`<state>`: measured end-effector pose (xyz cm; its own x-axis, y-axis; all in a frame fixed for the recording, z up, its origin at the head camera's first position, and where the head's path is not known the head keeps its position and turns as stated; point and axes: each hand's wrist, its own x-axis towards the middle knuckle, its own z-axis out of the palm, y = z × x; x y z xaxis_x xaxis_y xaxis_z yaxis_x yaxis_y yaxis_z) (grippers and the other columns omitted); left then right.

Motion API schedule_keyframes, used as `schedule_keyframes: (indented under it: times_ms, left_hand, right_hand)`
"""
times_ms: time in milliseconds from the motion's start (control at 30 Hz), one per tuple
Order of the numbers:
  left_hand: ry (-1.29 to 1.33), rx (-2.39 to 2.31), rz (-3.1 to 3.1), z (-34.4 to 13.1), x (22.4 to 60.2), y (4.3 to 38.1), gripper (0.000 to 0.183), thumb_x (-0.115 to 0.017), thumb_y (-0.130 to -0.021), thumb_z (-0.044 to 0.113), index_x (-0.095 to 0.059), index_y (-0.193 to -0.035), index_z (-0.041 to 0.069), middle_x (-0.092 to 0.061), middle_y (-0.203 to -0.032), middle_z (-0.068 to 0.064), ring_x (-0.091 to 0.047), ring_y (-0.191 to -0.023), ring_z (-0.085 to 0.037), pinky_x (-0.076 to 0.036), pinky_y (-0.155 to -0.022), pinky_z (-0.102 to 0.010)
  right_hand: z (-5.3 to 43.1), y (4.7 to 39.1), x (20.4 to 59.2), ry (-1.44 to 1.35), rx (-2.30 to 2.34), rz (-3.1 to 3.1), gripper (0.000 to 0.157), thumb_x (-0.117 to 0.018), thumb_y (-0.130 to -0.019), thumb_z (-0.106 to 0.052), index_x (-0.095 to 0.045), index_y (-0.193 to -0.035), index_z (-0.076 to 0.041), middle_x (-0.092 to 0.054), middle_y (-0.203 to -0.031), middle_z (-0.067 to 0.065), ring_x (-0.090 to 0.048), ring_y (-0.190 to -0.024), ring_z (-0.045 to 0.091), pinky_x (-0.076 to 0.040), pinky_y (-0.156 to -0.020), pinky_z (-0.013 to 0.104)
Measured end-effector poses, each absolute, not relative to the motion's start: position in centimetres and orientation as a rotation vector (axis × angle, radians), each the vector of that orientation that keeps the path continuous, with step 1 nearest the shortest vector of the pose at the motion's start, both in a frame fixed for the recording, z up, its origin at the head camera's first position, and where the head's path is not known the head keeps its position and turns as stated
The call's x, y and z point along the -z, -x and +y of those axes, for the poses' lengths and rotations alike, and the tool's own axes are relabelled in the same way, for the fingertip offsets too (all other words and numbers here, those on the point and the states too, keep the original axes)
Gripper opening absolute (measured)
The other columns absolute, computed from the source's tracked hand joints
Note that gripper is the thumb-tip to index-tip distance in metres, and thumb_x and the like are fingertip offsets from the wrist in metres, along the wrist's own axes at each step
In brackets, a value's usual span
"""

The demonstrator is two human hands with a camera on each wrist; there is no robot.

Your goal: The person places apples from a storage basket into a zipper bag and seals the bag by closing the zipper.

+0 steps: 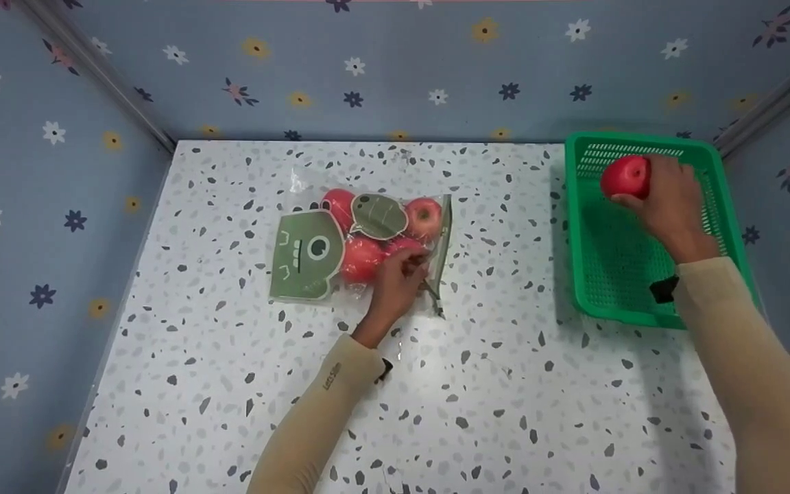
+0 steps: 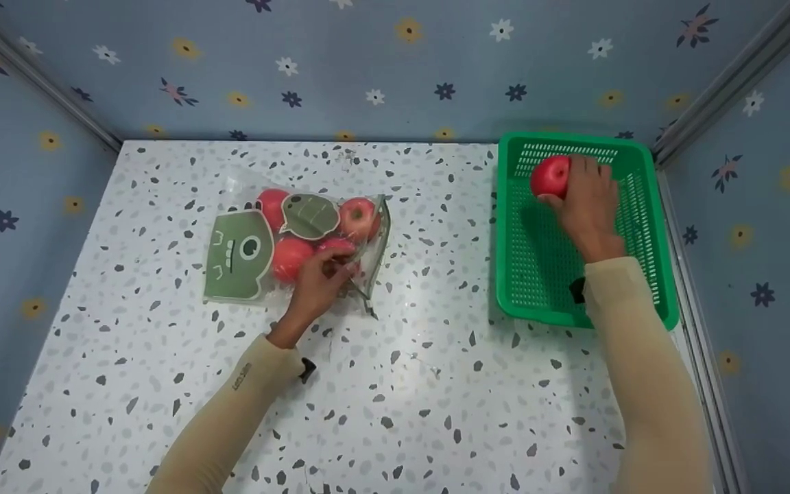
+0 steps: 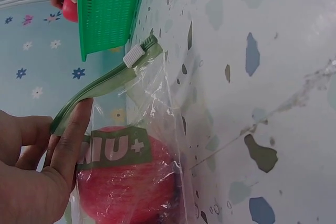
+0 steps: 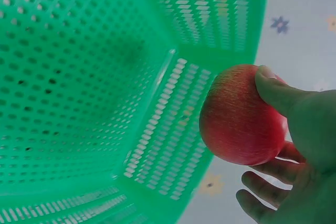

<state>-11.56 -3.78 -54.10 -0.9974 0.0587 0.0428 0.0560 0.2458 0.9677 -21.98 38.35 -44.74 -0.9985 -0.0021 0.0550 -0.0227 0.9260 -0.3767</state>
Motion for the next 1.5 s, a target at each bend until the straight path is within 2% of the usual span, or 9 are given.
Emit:
schedule_keyframes:
  times_ms: [367,600,900,1133,1267,1367,1500]
  left_hand:
    - [-0.108,-1.912,2.501,-3.8,53.9,11.7,0.023,-0.066,-0.098,-0.006,-0.071,-0.121,-0.005,-0.071,-0.109,-0.018,-0.065,-0.092,-0.022,-0.058,-0.078,-0.03]
    - [-0.098,-2.004,2.436,-3.7,53.9,11.8,0.022,-0.065,-0.098,-0.008,-0.071,-0.119,-0.008,-0.07,-0.105,-0.02,-0.067,-0.085,-0.018,-0.061,-0.066,-0.03]
    - [-0.077,-1.983,2.476,-3.6,53.3,11.7,0.022,-0.066,-0.097,-0.008,-0.072,-0.118,-0.007,-0.07,-0.105,-0.02,-0.066,-0.087,-0.021,-0.057,-0.066,-0.023]
    - [-0.07,-2.016,2.475,-3.6,52.9,11.7,0.022,-0.066,-0.097,-0.008,-0.071,-0.118,-0.009,-0.068,-0.103,-0.021,-0.065,-0.082,-0.018,-0.06,-0.062,-0.031]
    - [-0.065,-2.019,2.498,-3.6,52.8,11.6,0.022,-0.068,-0.096,-0.008,-0.072,-0.117,-0.008,-0.069,-0.103,-0.021,-0.064,-0.081,-0.017,-0.056,-0.06,-0.024]
    - [-0.075,-2.027,2.503,-3.7,52.8,11.6,0.022,-0.068,-0.095,-0.009,-0.072,-0.117,-0.009,-0.069,-0.104,-0.021,-0.066,-0.083,-0.02,-0.054,-0.06,-0.02]
    - [-0.1,-2.038,2.496,-3.8,52.8,11.7,0.023,-0.067,-0.095,-0.01,-0.072,-0.118,-0.009,-0.069,-0.106,-0.022,-0.07,-0.087,-0.028,-0.054,-0.067,-0.021]
  right_hand:
    - [34.9,20.3,43.2,-0.128,-0.51,-3.012,0.076,-0.084,-0.093,-0.023,-0.043,-0.15,0.006,-0.049,-0.146,0.033,-0.043,-0.129,0.053,-0.038,-0.1,0.074]
    - [32.8,19.2,42.6,-0.207,-0.477,-2.967,0.079,-0.087,-0.089,-0.02,-0.043,-0.151,0.002,-0.05,-0.147,0.029,-0.044,-0.132,0.051,-0.039,-0.103,0.072]
    - [29.2,17.4,42.6,-0.312,-0.443,-2.959,0.083,-0.091,-0.084,-0.015,-0.045,-0.151,-0.001,-0.05,-0.149,0.026,-0.043,-0.136,0.047,-0.042,-0.104,0.069]
    - [26.4,16.0,43.4,-0.424,-0.421,-2.946,0.085,-0.094,-0.081,-0.018,-0.047,-0.15,-0.001,-0.052,-0.149,0.024,-0.045,-0.136,0.046,-0.046,-0.102,0.066]
    - [24.9,15.2,44.1,-0.48,-0.423,-2.946,0.084,-0.095,-0.08,-0.017,-0.049,-0.148,-0.002,-0.054,-0.148,0.022,-0.047,-0.135,0.044,-0.046,-0.102,0.065]
    - [23.9,14.6,44.6,-0.508,-0.427,-2.956,0.083,-0.095,-0.079,-0.017,-0.05,-0.148,-0.003,-0.055,-0.147,0.02,-0.047,-0.135,0.043,-0.047,-0.103,0.064]
    - [22.7,13.9,45.2,-0.536,-0.442,-2.966,0.085,-0.095,-0.079,-0.019,-0.05,-0.149,-0.003,-0.056,-0.147,0.02,-0.048,-0.135,0.042,-0.047,-0.105,0.062]
